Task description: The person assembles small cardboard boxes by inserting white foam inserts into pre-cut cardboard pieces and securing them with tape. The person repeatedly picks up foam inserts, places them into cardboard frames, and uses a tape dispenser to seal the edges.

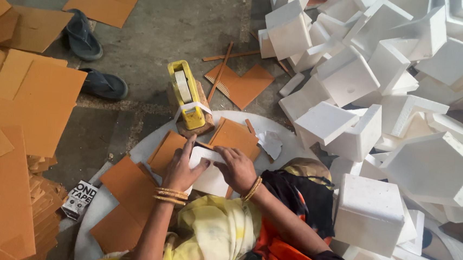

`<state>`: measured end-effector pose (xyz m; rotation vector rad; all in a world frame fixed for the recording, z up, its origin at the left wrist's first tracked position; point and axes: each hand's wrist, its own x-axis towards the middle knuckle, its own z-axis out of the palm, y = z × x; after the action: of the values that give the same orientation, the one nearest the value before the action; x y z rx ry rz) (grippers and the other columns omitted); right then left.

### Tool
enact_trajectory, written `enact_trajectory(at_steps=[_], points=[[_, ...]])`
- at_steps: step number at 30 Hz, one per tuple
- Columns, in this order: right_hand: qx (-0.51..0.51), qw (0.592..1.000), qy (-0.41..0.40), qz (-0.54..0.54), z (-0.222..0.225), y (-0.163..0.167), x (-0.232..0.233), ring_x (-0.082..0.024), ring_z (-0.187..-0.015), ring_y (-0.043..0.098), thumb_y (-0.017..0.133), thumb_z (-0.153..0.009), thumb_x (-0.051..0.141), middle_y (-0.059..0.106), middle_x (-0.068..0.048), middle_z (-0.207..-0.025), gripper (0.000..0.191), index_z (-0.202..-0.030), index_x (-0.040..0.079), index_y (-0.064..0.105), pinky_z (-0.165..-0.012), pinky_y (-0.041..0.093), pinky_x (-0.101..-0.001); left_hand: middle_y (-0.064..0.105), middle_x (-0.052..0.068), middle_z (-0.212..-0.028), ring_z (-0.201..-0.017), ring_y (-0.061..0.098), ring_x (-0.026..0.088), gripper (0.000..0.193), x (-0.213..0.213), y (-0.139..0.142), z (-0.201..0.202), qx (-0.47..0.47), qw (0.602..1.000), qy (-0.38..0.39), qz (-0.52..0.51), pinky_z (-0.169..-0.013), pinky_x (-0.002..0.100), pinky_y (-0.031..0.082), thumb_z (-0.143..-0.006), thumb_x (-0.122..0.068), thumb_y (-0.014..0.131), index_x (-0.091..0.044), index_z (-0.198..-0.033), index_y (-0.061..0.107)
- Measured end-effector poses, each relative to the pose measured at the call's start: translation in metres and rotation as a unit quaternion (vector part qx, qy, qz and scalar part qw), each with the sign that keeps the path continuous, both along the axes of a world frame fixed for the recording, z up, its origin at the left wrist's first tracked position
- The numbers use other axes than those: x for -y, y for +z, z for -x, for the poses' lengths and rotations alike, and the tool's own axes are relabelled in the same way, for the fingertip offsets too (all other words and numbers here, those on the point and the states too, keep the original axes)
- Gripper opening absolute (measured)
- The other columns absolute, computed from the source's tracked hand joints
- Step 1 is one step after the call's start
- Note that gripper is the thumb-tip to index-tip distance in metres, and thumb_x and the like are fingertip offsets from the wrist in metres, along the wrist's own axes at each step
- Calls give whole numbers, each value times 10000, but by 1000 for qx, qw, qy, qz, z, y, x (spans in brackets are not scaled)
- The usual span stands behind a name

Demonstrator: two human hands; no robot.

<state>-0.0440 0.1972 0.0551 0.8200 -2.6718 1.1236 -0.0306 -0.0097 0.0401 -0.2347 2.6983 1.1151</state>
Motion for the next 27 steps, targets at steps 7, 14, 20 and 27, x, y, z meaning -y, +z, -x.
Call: enact_trajectory(at_steps=[7, 14, 20, 27], points=[[62, 997, 19, -35, 19, -12, -5, -399, -1099, 617, 674, -925, 197, 678, -171, -1205, 462, -1355, 73, 557, -913, 509, -469, 477, 239, -1416, -1305, 519, 381, 891, -2, -49, 27, -146, 966, -58, -203, -1044, 431, 443, -842, -270, 825, -58, -1537, 309], [61, 995, 7, -72, 16, -19, -2, -403, -1163, 577, 683, -900, 178, 623, -185, -1301, 576, -1431, 55, 495, -968, 485, -470, 572, 151, -1321, -1173, 592, 266, 726, 2, -57, 28, -97, 952, -44, -288, -986, 400, 492, -825, -216, 795, -90, -1425, 407], [51, 998, 2, -40, 10, -18, -1, -419, -1218, 536, 696, -894, 144, 588, -198, -1357, 596, -1446, 56, 488, -1028, 455, -478, 590, 168, -1279, -1169, 599, 288, 569, 2, -48, 23, -132, 965, -57, -220, -992, 408, 481, -906, -211, 776, -92, -1356, 449], [56, 998, 1, -11, 0, -10, -1, -417, -1258, 520, 698, -861, 115, 573, -199, -1380, 674, -1486, 61, 450, -1067, 437, -480, 583, 196, -1289, -1166, 601, 315, 624, 0, -36, 14, -159, 958, -84, -223, -986, 428, 483, -866, -180, 771, -86, -1372, 419]])
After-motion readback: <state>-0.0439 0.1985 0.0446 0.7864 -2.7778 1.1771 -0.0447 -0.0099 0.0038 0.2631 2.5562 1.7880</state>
